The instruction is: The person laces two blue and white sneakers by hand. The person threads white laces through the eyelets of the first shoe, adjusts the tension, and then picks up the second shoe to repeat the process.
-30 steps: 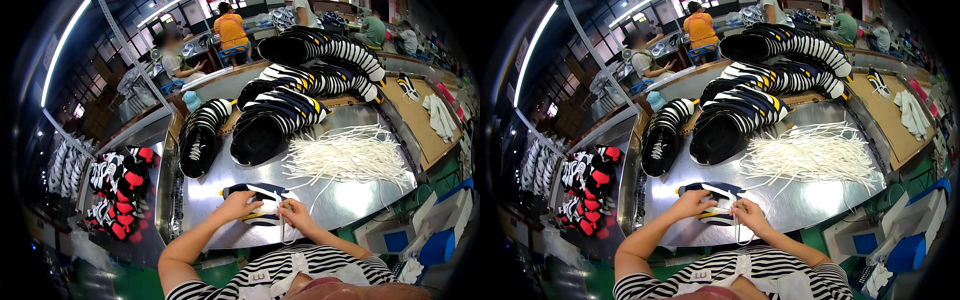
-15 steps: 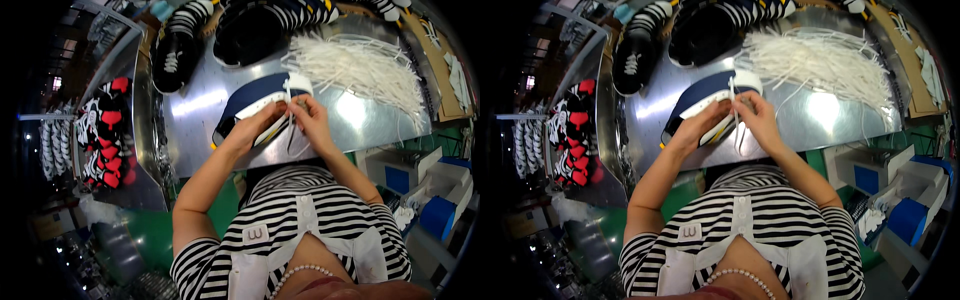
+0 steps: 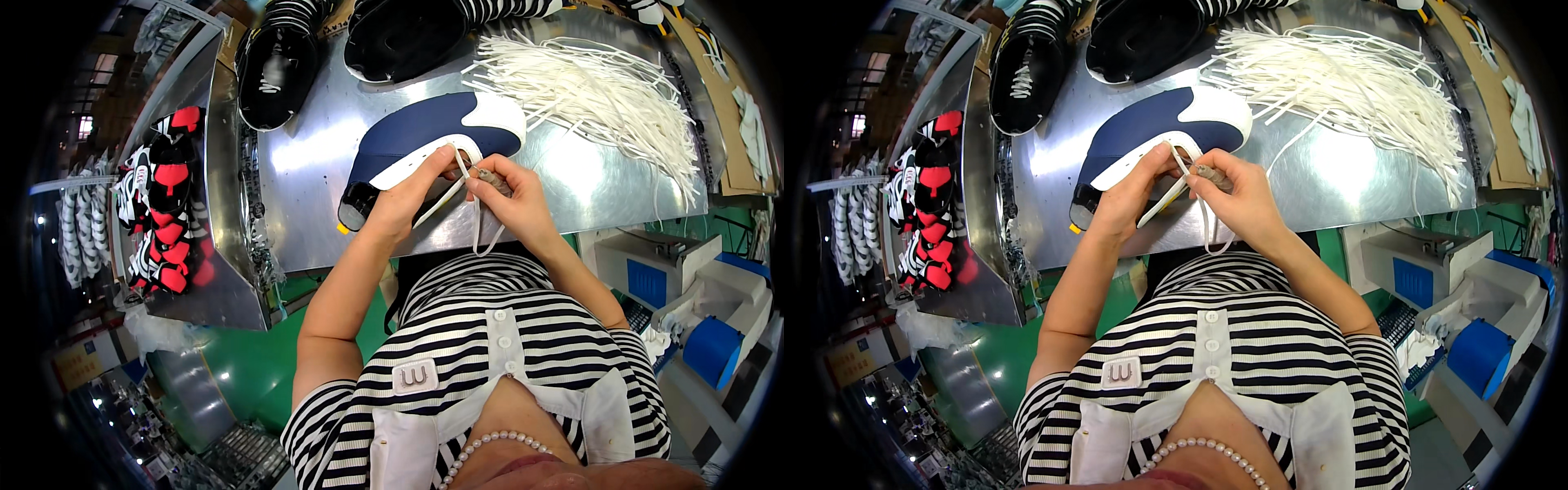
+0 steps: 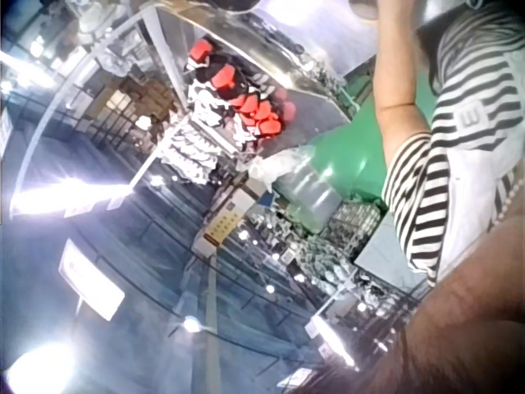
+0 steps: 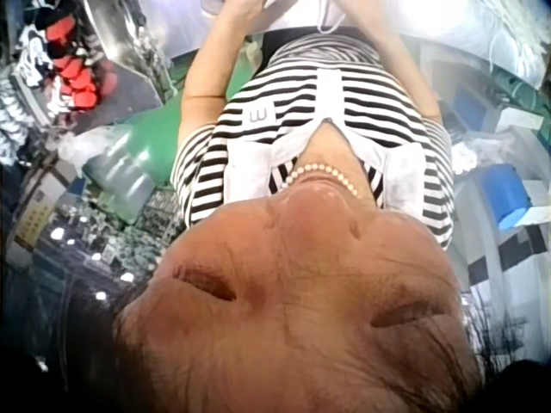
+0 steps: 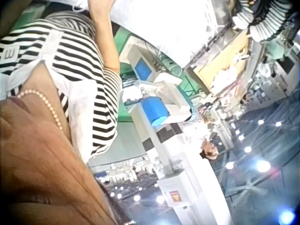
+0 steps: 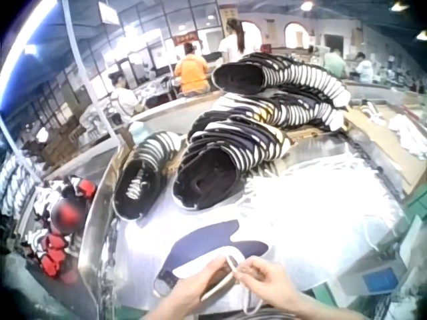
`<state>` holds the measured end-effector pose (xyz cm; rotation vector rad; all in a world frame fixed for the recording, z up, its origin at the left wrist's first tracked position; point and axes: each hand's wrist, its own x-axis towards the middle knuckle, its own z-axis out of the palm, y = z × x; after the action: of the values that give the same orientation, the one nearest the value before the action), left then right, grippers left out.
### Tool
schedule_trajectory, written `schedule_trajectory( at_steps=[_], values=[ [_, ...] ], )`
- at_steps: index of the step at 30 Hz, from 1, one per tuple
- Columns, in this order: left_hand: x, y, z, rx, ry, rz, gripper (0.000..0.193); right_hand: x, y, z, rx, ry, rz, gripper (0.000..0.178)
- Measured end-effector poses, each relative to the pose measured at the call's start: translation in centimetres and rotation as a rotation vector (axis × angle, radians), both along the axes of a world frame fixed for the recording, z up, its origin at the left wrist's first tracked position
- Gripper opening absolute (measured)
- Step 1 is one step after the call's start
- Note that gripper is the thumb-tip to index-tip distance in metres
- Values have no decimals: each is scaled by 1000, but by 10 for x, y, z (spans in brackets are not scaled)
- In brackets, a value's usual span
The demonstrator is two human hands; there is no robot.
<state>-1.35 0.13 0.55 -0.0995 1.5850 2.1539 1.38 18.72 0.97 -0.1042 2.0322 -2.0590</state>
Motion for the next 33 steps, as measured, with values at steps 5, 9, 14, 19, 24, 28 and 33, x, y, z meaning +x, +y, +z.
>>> schedule_trajectory(
  at_steps=[5,9,14,19,24,28,33],
  values=[
    [6,3,1,-111,95,116,19,1,0,-1,75,50,-3,16],
    [7,2,4,-124,140,70,20,14,4,15,157,173,-50,19],
    [14,11,17,-214,194,70,24,10,11,22,190,213,-74,16],
    [16,13,15,-289,192,83,23,2,12,20,246,205,-32,16],
    [25,11,11,-661,536,31,22,-6,12,16,417,294,30,16],
    [32,19,31,-1181,1077,-139,18,-9,-6,-1,602,363,34,16],
    [29,-5,-12,-520,248,24,25,-22,-12,8,702,341,151,16]
  ],
)
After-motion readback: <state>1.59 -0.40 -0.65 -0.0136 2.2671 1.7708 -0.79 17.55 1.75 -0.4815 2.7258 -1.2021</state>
